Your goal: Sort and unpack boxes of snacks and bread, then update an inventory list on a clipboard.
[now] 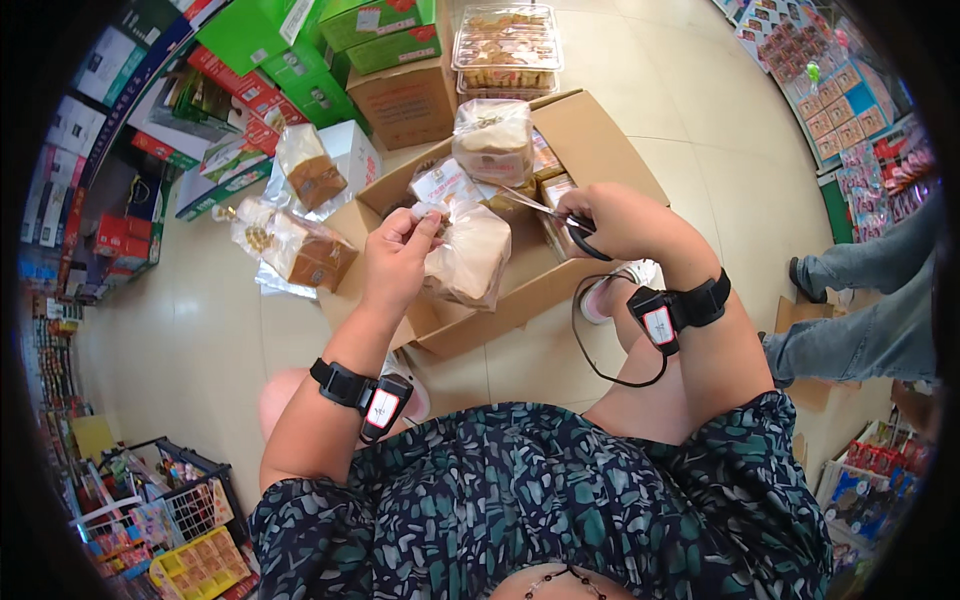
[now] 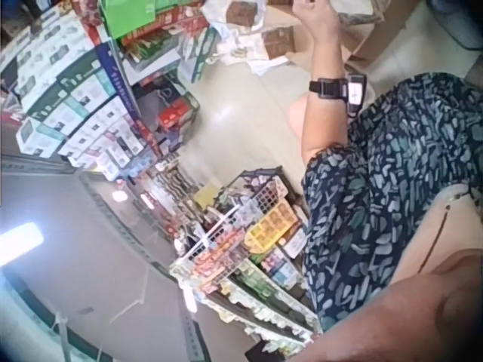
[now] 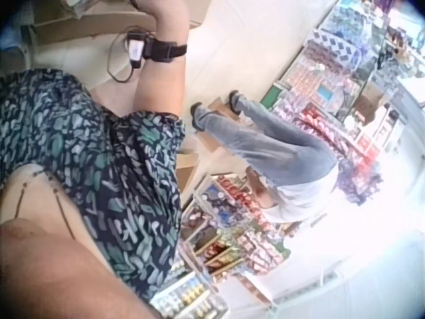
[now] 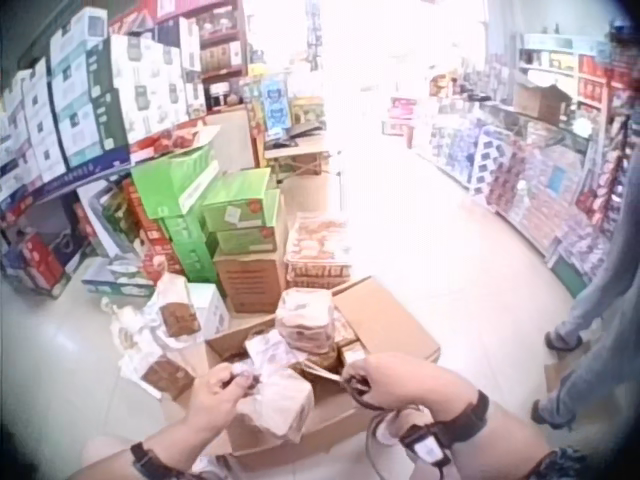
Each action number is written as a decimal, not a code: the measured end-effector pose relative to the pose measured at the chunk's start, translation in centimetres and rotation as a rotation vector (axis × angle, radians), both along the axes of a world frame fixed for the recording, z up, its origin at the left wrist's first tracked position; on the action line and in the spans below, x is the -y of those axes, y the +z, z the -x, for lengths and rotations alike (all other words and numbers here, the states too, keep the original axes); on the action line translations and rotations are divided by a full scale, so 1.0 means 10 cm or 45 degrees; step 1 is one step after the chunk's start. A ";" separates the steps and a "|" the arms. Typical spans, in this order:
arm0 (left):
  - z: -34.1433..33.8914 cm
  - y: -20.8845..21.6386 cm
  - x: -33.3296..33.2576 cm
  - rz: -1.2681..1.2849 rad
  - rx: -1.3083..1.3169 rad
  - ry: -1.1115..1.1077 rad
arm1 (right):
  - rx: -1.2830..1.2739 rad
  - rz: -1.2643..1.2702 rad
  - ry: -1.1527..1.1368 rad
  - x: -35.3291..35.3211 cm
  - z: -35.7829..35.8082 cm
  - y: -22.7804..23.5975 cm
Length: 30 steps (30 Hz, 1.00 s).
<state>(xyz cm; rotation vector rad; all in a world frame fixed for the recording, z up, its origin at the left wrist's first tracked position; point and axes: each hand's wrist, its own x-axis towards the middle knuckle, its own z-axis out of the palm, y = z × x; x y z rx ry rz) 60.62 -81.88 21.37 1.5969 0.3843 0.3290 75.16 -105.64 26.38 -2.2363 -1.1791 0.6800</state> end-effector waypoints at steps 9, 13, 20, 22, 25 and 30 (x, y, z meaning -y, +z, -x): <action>-0.46 -0.72 0.32 0.046 -0.245 -0.279 | 0.013 -0.157 -0.173 0.15 -0.04 0.20; -0.64 -1.08 0.64 -0.044 -0.289 -0.485 | 0.042 -0.256 -0.244 0.20 -0.07 0.20; -0.80 -1.12 0.85 0.313 -0.429 -0.286 | 0.041 -0.245 -0.303 0.32 -0.11 0.21; -0.85 -1.12 0.77 0.547 -0.493 0.034 | 0.017 -0.277 -0.336 0.33 -0.13 0.21; -0.84 -1.40 0.65 0.749 -0.598 0.117 | 0.031 -0.242 -0.335 0.31 -0.13 0.25; -0.64 -1.94 0.58 0.642 -0.851 -0.084 | 0.019 -0.292 -0.332 0.29 -0.11 0.22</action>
